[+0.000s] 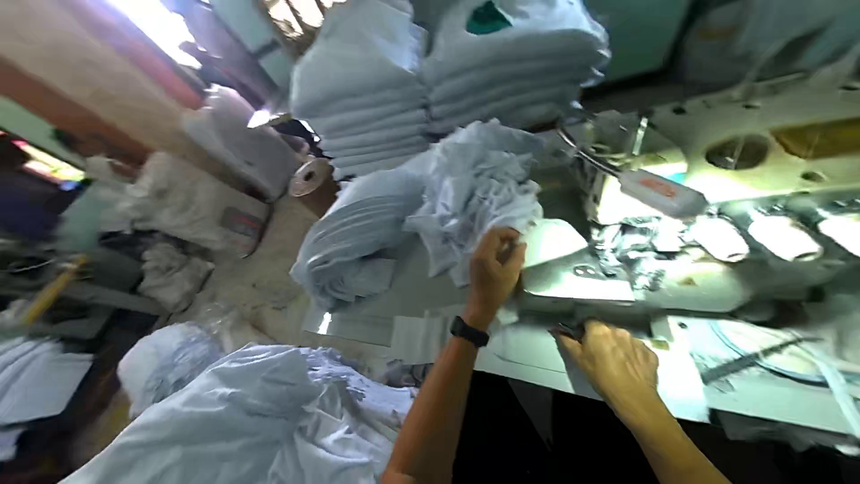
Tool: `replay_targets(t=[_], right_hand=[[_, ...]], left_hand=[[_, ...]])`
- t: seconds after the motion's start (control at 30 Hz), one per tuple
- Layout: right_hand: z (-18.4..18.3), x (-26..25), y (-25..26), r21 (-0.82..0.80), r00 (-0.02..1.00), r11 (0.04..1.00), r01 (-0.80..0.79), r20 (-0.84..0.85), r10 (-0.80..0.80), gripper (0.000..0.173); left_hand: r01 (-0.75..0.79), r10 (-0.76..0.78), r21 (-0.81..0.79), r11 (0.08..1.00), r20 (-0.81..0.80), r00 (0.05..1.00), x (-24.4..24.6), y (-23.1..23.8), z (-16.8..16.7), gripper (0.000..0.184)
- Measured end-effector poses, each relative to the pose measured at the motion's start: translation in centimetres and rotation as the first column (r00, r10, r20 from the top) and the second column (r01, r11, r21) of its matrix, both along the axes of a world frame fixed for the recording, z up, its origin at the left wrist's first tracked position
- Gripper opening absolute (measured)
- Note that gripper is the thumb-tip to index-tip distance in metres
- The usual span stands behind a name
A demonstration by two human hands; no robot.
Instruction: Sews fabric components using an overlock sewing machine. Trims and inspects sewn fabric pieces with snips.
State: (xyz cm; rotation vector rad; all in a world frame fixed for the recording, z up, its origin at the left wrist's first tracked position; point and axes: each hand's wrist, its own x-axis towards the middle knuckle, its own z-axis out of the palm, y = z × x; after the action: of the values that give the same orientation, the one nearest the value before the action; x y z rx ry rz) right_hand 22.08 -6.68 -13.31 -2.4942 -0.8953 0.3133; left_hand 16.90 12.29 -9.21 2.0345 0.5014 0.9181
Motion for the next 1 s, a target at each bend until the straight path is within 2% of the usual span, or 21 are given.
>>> replay_targets(t=[0.07, 0.17, 0.23, 0.3, 0.37, 0.43, 0.47, 0.57, 0.63, 0.77, 0.93, 1.0], right_hand=[[-0.4, 0.2, 0.4, -0.034, 1.0, 0.999, 0.013, -0.012, -0.014, 0.032], [-0.9, 0.2, 0.4, -0.05, 1.0, 0.999, -0.003, -0.018, 0.002, 0.025], [-1.9, -0.1, -0.6, 0.128, 0.994, 0.99, -0.062, 0.098, 0.049, 0.019], [-2.6, 0.0, -1.9, 0.35, 0.959, 0.921, -0.172, 0.273, 0.075, 0.017], [-2.4, 0.4, -3.2, 0.482, 0.948, 0.85, -0.212, 0.312, 0.06, 0.02], [-2.0, 1.0, -4.0, 0.583, 0.972, 0.801, -0.134, 0.236, -0.009, 0.025], [-1.7, 1.2, -4.3, 0.626, 0.991, 0.776, -0.079, 0.135, -0.009, 0.026], [0.1, 0.8, -4.9, 0.72, 0.974, 0.691, 0.062, -0.196, 0.116, 0.018], [1.5, 1.1, -5.6, 0.76, 0.945, 0.636, 0.13, -0.29, 0.153, 0.012], [3.5, 2.7, -7.1, 0.79, 0.9, 0.547, 0.278, -0.413, 0.138, 0.026], [4.2, 1.8, -7.0, 0.8, 0.9, 0.545, 0.25, -0.4, 0.174, 0.024], [3.7, 1.9, -7.2, 0.796, 0.906, 0.566, 0.216, -0.379, 0.187, 0.024]], left_hand=[[0.017, -0.017, 0.012, 1.0, 0.013, 1.0, -2.3, 0.1, -0.5, 0.023], [-0.053, 0.053, 0.002, 0.999, 0.012, 0.999, -7.1, 0.5, -0.9, 0.024], [-0.136, 0.137, -0.022, 0.99, 0.036, 0.99, -10.8, 1.2, -1.0, 0.023], [-0.241, 0.242, -0.03, 0.97, 0.081, 0.967, -14.6, 2.6, -0.9, 0.023], [-0.363, 0.363, -0.022, 0.932, 0.119, 0.924, -18.2, 3.8, -0.5, 0.022], [-0.452, 0.449, -0.01, 0.892, 0.129, 0.884, -20.7, 4.1, 0.2, 0.021], [-0.483, 0.48, -0.002, 0.876, 0.113, 0.87, -21.4, 4.0, 0.4, 0.021], [-0.535, 0.531, 0.089, 0.84, 0.063, 0.845, -23.0, 3.6, 0.2, 0.021], [-0.53, 0.529, 0.123, 0.839, 0.04, 0.848, -23.4, 3.0, -0.3, 0.021], [-0.419, 0.437, 0.185, 0.889, -0.068, 0.897, -23.1, 1.6, -1.3, 0.019], [-0.209, 0.255, 0.258, 0.943, -0.162, 0.953, -21.3, 0.2, -3.6, 0.013], [-0.186, 0.237, 0.226, 0.956, -0.229, 0.944, -20.6, 0.0, -4.8, 0.023]])
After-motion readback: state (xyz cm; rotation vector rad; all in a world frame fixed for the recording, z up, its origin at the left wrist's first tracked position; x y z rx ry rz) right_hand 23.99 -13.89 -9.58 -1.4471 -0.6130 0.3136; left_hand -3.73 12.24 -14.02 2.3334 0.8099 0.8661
